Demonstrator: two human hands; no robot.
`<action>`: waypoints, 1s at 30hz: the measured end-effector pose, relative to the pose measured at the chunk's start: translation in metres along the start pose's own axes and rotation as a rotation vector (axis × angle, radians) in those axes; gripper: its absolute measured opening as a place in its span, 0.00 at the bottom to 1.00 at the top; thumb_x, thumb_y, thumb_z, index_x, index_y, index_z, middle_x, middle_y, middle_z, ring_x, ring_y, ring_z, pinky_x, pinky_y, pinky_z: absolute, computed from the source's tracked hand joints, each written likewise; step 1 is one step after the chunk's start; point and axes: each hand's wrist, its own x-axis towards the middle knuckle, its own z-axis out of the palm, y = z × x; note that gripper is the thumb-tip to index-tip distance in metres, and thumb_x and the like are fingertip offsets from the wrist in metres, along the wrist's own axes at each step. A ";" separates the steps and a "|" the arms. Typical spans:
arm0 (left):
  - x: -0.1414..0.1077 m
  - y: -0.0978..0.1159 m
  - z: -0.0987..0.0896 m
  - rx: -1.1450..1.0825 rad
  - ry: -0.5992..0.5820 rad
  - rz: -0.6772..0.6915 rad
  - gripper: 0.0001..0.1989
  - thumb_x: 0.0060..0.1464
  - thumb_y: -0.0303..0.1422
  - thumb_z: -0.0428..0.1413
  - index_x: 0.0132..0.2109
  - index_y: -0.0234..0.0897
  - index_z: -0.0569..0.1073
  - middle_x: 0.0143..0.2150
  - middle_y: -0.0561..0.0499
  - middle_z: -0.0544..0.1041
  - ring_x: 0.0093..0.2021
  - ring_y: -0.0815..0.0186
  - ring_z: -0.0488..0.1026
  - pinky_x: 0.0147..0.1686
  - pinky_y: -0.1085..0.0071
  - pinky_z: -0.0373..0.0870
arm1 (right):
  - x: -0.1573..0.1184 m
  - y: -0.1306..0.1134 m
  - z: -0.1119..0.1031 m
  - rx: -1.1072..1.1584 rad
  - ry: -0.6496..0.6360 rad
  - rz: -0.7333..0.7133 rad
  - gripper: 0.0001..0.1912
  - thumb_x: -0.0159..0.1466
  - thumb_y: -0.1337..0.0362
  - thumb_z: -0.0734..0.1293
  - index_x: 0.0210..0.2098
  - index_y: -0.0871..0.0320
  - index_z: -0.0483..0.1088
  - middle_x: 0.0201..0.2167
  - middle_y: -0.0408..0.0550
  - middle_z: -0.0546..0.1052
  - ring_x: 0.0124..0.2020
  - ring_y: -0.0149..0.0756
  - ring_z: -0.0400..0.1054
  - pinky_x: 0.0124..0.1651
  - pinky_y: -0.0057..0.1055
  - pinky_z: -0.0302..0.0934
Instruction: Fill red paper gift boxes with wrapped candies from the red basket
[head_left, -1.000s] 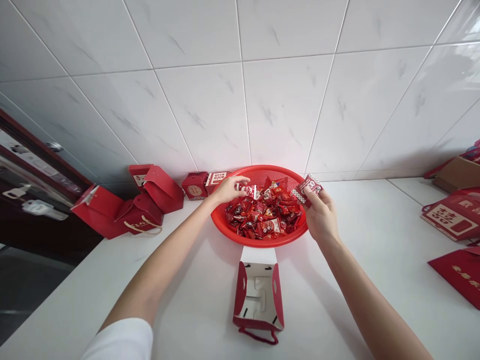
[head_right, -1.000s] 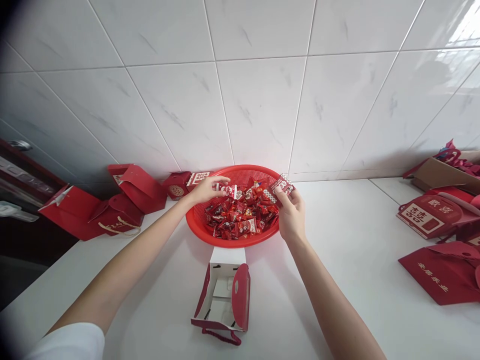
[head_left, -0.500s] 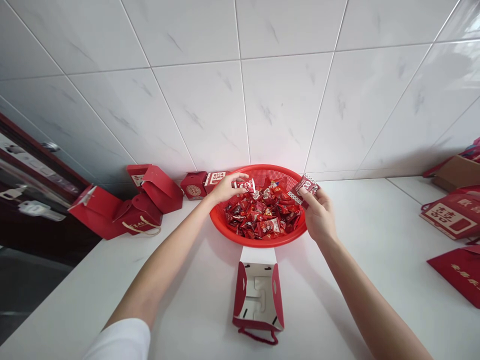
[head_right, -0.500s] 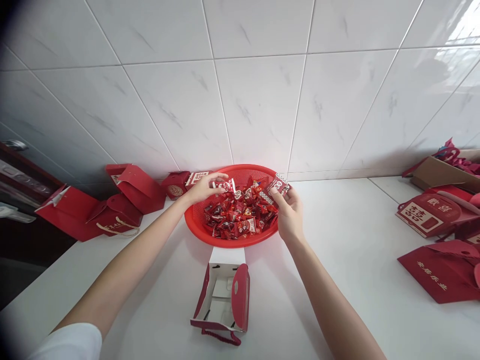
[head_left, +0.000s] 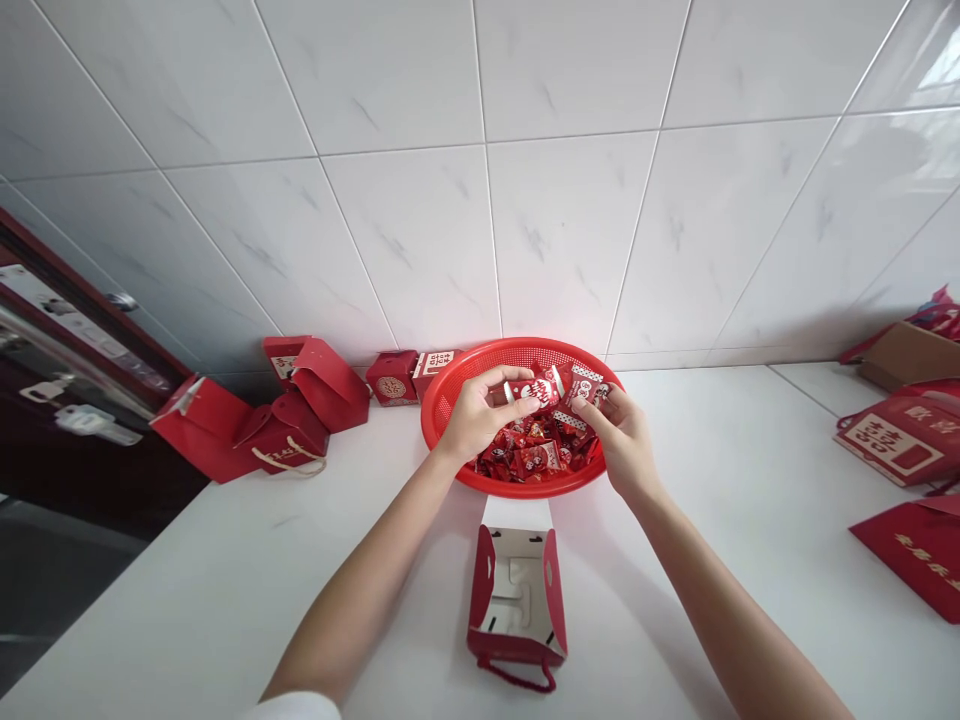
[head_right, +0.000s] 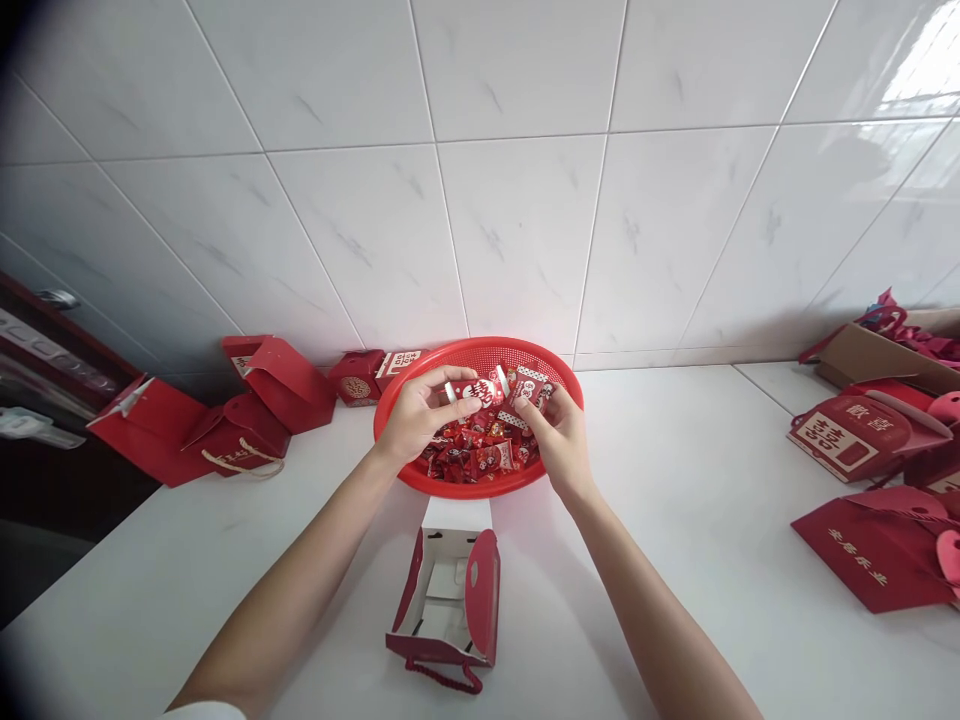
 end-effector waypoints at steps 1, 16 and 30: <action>-0.001 -0.001 0.000 -0.013 0.020 -0.009 0.25 0.45 0.46 0.69 0.47 0.39 0.78 0.46 0.48 0.82 0.41 0.59 0.80 0.41 0.61 0.79 | 0.000 0.000 0.000 0.003 0.021 0.004 0.16 0.58 0.54 0.77 0.42 0.54 0.78 0.40 0.48 0.84 0.42 0.45 0.78 0.47 0.40 0.73; -0.010 -0.008 0.008 -0.170 0.089 -0.059 0.21 0.44 0.38 0.70 0.46 0.37 0.78 0.46 0.48 0.81 0.43 0.61 0.79 0.44 0.64 0.79 | -0.003 -0.003 0.003 0.072 -0.093 0.129 0.20 0.59 0.51 0.77 0.47 0.53 0.78 0.42 0.48 0.84 0.44 0.44 0.79 0.47 0.39 0.74; -0.013 -0.004 0.003 -0.038 -0.068 0.048 0.23 0.49 0.39 0.67 0.52 0.38 0.78 0.53 0.44 0.81 0.55 0.54 0.77 0.50 0.62 0.77 | -0.001 -0.007 0.002 0.128 -0.108 0.183 0.23 0.51 0.53 0.81 0.43 0.55 0.80 0.39 0.50 0.85 0.39 0.48 0.80 0.44 0.44 0.75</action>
